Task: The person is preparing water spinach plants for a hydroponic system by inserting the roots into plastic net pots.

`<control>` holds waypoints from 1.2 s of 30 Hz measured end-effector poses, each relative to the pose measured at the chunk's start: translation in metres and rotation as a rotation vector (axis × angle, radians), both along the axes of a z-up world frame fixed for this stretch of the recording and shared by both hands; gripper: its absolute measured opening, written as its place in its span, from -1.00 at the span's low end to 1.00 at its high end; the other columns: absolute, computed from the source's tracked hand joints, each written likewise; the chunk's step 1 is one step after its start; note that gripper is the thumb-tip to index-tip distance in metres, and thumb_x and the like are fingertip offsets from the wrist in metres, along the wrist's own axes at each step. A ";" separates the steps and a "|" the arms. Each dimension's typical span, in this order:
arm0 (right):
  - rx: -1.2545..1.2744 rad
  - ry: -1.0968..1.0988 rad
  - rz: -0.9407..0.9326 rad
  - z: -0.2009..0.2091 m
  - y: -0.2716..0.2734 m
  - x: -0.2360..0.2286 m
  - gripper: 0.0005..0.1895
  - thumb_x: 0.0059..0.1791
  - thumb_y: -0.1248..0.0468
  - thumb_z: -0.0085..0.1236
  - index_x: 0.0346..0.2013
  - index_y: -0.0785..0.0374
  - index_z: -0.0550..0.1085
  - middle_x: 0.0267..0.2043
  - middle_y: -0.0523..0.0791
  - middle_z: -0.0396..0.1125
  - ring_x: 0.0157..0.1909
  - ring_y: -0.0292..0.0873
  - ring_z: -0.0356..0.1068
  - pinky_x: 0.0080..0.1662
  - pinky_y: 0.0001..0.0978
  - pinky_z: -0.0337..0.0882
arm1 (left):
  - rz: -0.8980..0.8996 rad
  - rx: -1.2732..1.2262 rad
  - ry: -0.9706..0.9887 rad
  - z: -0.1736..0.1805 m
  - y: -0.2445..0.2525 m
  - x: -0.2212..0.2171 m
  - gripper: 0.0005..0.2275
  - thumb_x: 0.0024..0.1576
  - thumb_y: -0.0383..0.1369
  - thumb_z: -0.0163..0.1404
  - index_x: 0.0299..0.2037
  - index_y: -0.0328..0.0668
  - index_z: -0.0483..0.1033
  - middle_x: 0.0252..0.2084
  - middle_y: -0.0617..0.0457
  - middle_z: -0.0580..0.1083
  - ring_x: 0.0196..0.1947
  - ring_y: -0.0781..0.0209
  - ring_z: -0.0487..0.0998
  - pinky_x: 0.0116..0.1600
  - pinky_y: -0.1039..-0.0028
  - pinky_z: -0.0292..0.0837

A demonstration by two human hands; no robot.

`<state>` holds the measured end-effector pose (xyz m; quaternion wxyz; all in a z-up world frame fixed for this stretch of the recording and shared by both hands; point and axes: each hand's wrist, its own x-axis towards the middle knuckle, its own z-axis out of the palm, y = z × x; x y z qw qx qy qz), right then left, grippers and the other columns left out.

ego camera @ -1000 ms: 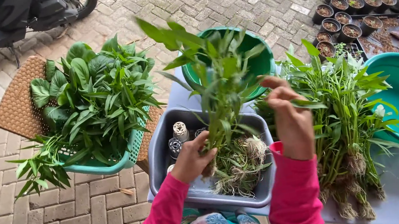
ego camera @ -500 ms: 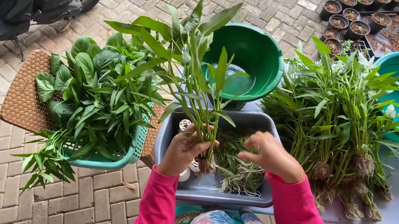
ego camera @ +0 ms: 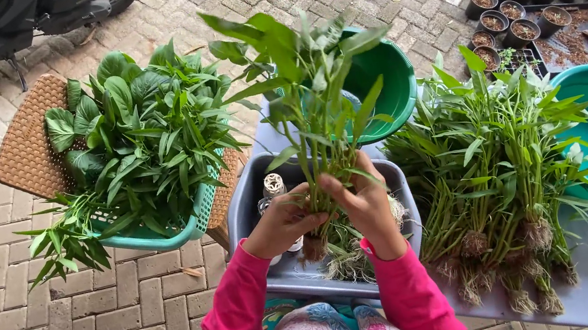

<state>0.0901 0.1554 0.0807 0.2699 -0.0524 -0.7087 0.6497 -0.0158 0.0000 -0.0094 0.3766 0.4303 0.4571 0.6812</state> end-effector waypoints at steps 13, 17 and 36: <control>-0.476 -0.052 -0.093 -0.046 0.018 -0.008 -0.82 0.10 0.31 0.17 -0.10 0.40 0.51 -0.18 -0.13 0.51 -0.23 -0.38 0.45 -0.17 -0.51 0.44 | -0.051 -0.183 -0.244 0.062 0.005 0.011 -0.50 0.14 -0.53 0.18 0.29 -0.37 0.31 0.00 0.12 0.58 -0.04 0.47 0.56 0.07 0.61 0.50; -0.476 -0.065 -0.115 -0.044 0.021 -0.008 -0.82 0.11 0.31 0.16 -0.08 0.40 0.51 -0.17 -0.12 0.51 -0.21 -0.36 0.44 -0.14 -0.51 0.42 | -0.036 -0.219 -0.258 0.062 0.008 0.012 -0.53 0.12 -0.51 0.21 0.22 -0.39 0.36 -0.04 0.10 0.59 -0.09 0.44 0.56 -0.02 0.57 0.49; 0.406 -0.036 -0.556 0.021 0.001 -0.012 -0.79 -0.04 0.38 0.27 -0.14 0.41 0.57 -0.34 -0.11 0.38 -0.40 -0.31 0.35 -0.29 -0.46 0.38 | 0.313 -0.362 0.352 0.055 0.026 0.022 -0.53 0.04 -0.35 0.26 0.11 -0.38 0.40 -0.29 -0.11 0.61 -0.34 0.22 0.69 -0.23 0.44 0.59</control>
